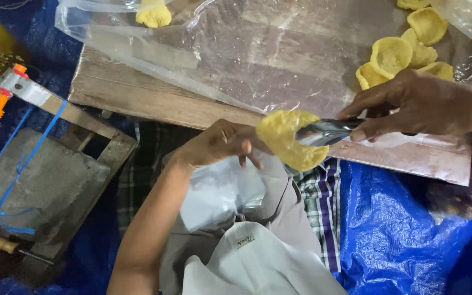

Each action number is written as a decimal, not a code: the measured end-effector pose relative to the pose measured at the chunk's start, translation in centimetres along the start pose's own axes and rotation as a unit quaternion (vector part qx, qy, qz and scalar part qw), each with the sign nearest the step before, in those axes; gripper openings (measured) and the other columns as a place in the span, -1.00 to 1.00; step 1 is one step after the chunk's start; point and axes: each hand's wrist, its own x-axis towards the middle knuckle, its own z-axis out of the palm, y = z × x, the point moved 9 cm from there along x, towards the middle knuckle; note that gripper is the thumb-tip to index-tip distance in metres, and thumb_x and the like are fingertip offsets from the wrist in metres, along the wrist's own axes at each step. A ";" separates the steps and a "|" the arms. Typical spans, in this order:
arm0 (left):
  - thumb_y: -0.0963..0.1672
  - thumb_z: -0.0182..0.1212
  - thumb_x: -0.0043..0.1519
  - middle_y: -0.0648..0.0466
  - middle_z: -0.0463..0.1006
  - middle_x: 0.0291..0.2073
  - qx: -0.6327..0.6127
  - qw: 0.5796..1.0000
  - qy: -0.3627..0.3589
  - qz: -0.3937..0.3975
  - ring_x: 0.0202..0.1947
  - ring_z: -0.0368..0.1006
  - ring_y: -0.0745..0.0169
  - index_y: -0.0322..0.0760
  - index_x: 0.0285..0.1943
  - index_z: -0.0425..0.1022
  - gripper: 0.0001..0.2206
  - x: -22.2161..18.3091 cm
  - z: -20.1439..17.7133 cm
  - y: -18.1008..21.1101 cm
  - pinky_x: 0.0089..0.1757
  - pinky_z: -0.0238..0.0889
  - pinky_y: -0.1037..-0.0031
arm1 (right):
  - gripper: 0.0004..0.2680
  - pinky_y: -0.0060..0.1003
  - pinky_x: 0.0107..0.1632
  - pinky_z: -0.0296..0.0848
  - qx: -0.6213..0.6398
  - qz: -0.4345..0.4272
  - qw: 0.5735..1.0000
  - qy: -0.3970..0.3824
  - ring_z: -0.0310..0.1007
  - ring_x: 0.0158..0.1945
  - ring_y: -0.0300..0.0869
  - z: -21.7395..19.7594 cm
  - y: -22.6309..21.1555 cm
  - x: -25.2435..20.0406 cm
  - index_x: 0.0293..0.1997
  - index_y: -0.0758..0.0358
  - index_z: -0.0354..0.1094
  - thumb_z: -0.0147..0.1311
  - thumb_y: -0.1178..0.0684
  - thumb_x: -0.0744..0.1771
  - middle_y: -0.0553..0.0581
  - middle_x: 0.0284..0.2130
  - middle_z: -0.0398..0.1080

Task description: Manually filling plastic bags with yellow crackers and sealing them using a heat sealer.

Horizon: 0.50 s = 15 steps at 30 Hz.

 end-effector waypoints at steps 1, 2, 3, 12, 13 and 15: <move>0.01 0.27 0.29 -0.08 0.65 0.03 0.000 1.000 -0.001 0.000 -0.22 0.69 0.10 -0.35 0.23 0.50 -0.56 0.1 0.5 -0.1 -0.33 0.44 0.59 | -0.65 -0.31 -0.55 0.20 0.000 0.000 1.000 0.001 0.33 -0.66 -0.16 0.7 0.6 0.1 0.08 -0.14 0.64 0.36 -0.05 0.18 0.08 -0.53 0.75; -0.07 0.30 0.26 -0.01 0.66 -0.17 0.017 0.999 0.026 -0.019 -0.27 0.65 0.19 -0.33 0.08 0.55 -0.70 0.1 0.5 -0.5 -0.33 0.42 0.59 | -0.63 -0.40 -0.67 0.37 -0.075 -0.091 0.991 0.057 0.49 -0.67 -0.28 0.5 -0.5 0.0 0.07 -0.24 0.56 0.35 -0.13 0.16 -0.06 -0.44 0.72; -0.16 0.34 0.22 0.06 0.67 -0.37 0.033 0.997 0.054 -0.039 -0.32 0.62 0.28 -0.31 -0.07 0.60 -0.84 0.0 0.5 -0.9 -0.32 0.40 0.59 | -0.60 -0.49 -0.79 0.53 -0.147 -0.179 0.966 0.114 0.65 -0.68 -0.40 0.6 -1.7 -0.4 0.07 -0.32 0.47 0.34 -0.21 0.14 -0.19 -0.36 0.69; -0.16 0.47 0.05 0.11 0.65 0.03 0.153 0.976 0.152 -0.028 -0.02 0.56 0.29 -0.16 0.21 0.51 -0.50 -2.5 -0.5 -1.0 -0.01 0.40 0.48 | -0.69 -0.50 -0.66 0.30 -0.330 -0.367 0.779 0.387 0.31 -0.59 -0.36 4.3 -10.1 -8.0 0.09 0.08 0.46 0.27 -0.10 0.27 -0.01 -0.10 0.52; -0.16 0.47 0.05 0.11 0.65 0.03 0.150 0.976 0.152 -0.032 -0.02 0.56 0.29 -0.16 0.21 0.51 -0.50 -2.6 -0.3 -1.1 -0.01 0.40 0.48 | -0.69 -0.50 -0.66 0.30 -0.327 -0.367 0.781 0.384 0.31 -0.59 -0.36 4.5 -10.4 -8.1 0.09 0.08 0.46 0.27 -0.10 0.27 -0.01 -0.10 0.52; -0.08 0.40 0.15 0.08 0.56 0.22 0.248 0.939 0.203 0.124 0.14 0.59 0.15 -0.07 0.33 0.41 -0.48 -3.0 0.0 2.2 0.15 0.47 0.38 | -0.71 -0.49 -0.48 0.41 -0.413 -0.376 0.700 0.444 0.56 -0.28 -0.29 5.1 -11.5 -9.3 0.21 0.16 0.42 0.13 -0.08 0.38 0.06 -0.01 0.58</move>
